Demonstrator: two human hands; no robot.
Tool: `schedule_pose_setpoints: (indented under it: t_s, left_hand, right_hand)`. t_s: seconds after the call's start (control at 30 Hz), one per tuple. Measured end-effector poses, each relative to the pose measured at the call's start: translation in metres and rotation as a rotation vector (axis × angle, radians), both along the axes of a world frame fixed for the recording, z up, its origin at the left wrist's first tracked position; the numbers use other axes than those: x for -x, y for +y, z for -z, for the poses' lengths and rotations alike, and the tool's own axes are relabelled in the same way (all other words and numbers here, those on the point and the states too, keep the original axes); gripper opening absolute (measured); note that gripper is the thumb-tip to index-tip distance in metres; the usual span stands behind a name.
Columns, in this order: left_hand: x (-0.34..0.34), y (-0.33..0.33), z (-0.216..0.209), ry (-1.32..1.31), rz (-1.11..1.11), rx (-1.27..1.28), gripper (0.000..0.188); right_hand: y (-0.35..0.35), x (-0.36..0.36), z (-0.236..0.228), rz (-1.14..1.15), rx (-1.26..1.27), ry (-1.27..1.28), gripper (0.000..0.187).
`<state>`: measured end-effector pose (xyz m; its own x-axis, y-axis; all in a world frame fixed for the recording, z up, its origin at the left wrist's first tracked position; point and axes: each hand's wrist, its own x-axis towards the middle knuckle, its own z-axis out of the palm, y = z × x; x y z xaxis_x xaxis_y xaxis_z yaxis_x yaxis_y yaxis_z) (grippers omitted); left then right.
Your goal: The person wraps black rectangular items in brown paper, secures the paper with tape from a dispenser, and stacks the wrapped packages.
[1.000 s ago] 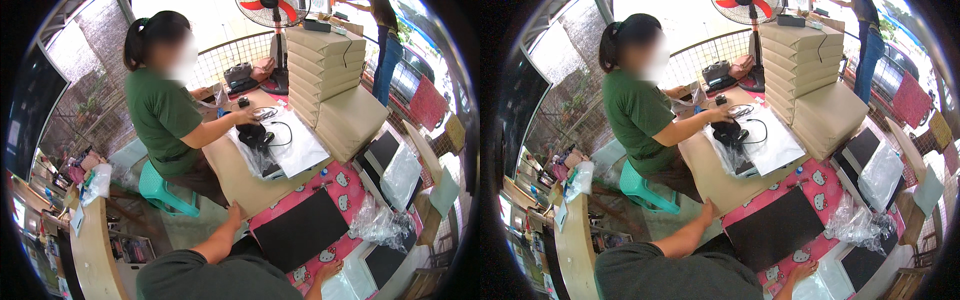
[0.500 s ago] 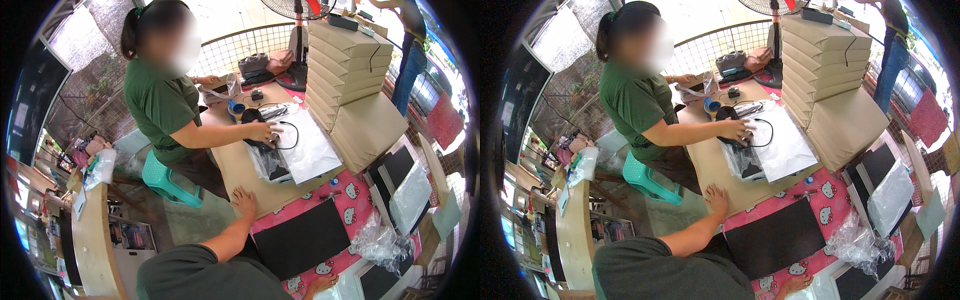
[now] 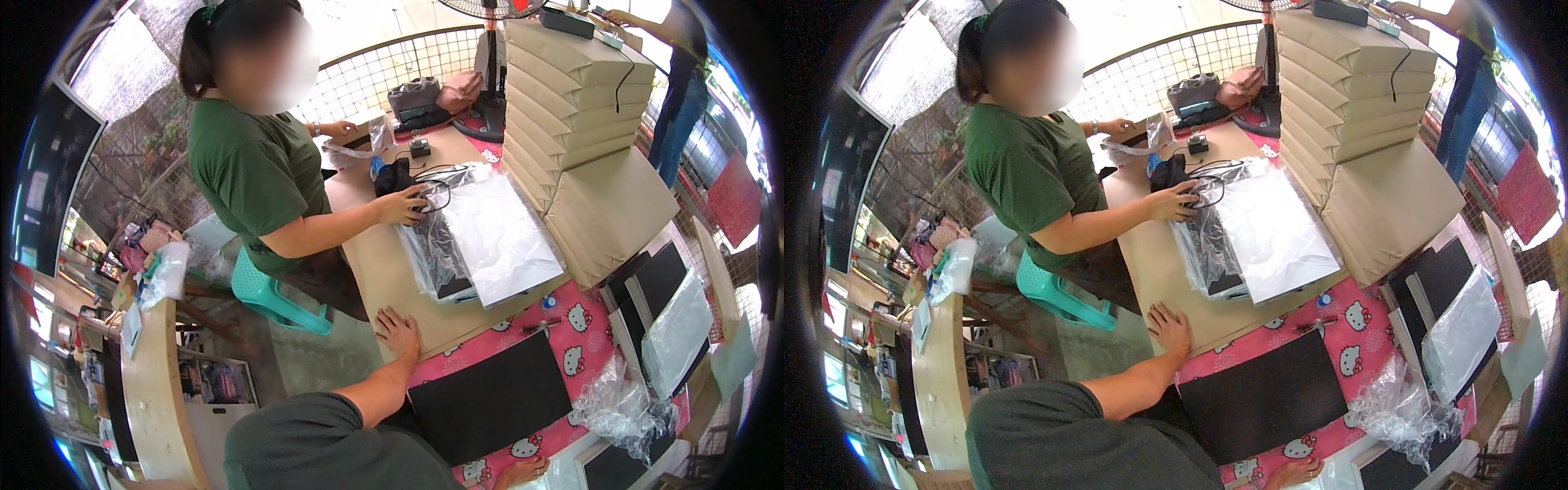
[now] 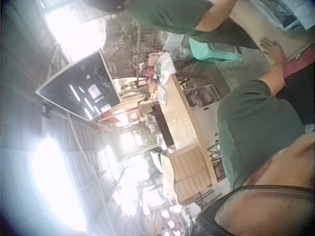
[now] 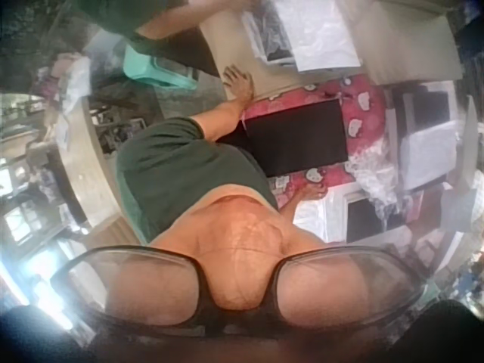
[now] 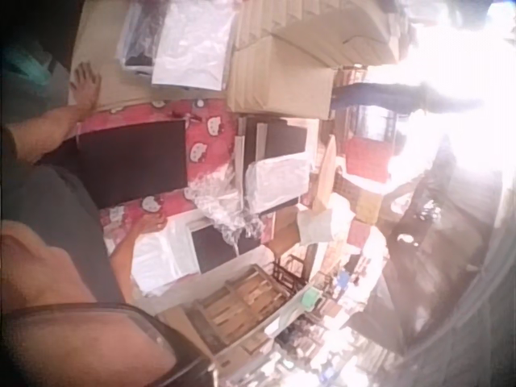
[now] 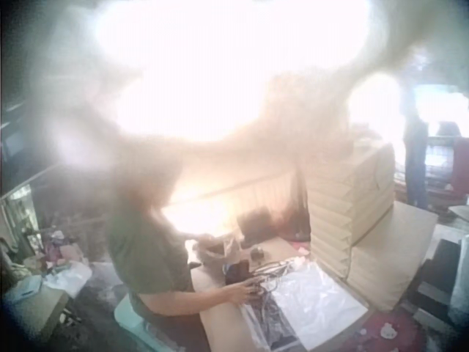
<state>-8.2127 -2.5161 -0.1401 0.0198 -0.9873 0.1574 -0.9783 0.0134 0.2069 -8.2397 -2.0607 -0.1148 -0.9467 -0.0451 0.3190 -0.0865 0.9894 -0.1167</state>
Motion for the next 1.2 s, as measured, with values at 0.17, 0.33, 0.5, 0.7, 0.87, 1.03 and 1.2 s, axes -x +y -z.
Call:
schedule_pose_setpoints:
  t_s: [0.17, 0.33, 0.5, 0.7, 0.87, 1.03, 1.2]
  left_hand:
    - [-0.001, 0.002, -0.008, -0.009, 0.019, -0.037, 0.065]
    - [0.003, 0.002, -0.009, -0.002, 0.03, -0.062, 0.066]
    - [0.0, 0.002, -0.011, 0.018, 0.02, -0.062, 0.066]
    - [0.003, 0.002, -0.008, 0.028, 0.015, -0.055, 0.066]
    - [0.002, 0.002, -0.01, 0.005, 0.017, -0.066, 0.066]
    - [0.0, 0.0, -0.004, -0.028, 0.013, -0.019, 0.065]
    - [0.002, 0.001, -0.008, -0.044, 0.026, -0.061, 0.065]
  right_hand:
    - [-0.013, 0.001, -0.017, 0.145, 0.202, -0.033, 0.03]
    - [-0.01, 0.001, -0.014, 0.179, 0.217, -0.068, 0.03]
    - [0.009, 0.003, 0.025, 0.224, 0.147, -0.088, 0.028]
    - [0.015, 0.002, 0.037, 0.215, 0.15, -0.052, 0.026]
    - [-0.013, 0.002, -0.02, 0.191, 0.284, -0.113, 0.033]
    - [-0.016, 0.002, -0.023, 0.225, 0.306, -0.105, 0.034]
    - [-0.008, 0.002, -0.01, 0.233, 0.271, -0.099, 0.033]
